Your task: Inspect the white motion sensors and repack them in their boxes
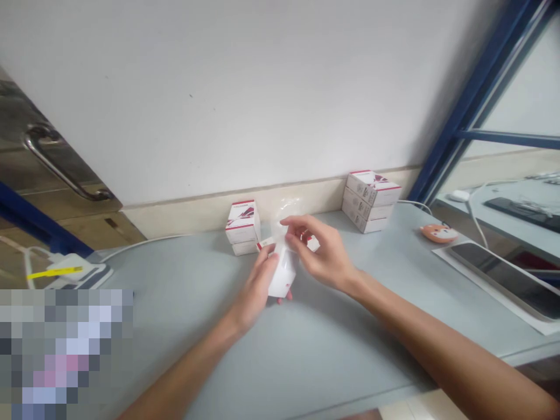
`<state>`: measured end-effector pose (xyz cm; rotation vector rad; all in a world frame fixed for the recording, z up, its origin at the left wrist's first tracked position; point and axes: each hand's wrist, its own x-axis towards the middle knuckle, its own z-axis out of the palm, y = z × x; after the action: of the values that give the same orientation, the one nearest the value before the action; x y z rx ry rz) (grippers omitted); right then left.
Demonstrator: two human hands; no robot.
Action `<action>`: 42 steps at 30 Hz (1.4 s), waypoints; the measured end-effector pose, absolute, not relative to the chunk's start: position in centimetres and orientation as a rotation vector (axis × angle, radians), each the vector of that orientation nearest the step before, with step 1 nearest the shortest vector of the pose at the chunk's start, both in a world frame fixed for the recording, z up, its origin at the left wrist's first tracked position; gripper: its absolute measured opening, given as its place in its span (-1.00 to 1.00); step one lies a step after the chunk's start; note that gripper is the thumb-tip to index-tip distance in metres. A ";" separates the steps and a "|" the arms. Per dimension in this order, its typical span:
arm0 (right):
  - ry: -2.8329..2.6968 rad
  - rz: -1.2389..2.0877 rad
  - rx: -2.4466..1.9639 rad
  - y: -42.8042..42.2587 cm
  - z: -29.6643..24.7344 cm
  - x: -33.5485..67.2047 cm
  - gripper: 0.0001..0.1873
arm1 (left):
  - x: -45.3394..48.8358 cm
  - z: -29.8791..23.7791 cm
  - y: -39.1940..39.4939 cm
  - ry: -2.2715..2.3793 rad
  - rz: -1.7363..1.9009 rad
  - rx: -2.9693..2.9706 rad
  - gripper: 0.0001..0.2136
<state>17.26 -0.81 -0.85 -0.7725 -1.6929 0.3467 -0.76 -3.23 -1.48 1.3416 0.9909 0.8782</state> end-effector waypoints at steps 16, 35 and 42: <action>-1.716 0.567 -0.685 -2.5 -0.9 16.1 -0.76 | -0.7 -1.7 -3.2 0.838 1.132 1.055 -0.61; -1.676 1.331 -0.823 0.0 -1.6 22.5 -0.53 | 0.5 -5.3 -2.9 0.824 1.179 1.432 -0.53; -1.874 1.219 -0.975 -0.1 -1.2 25.2 -0.51 | 0.2 -5.2 -2.4 0.755 1.040 1.587 -0.59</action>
<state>25.21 -0.11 -1.17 -0.9749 -1.8745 1.2195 0.21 -2.44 -5.19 1.5867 0.7552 1.0398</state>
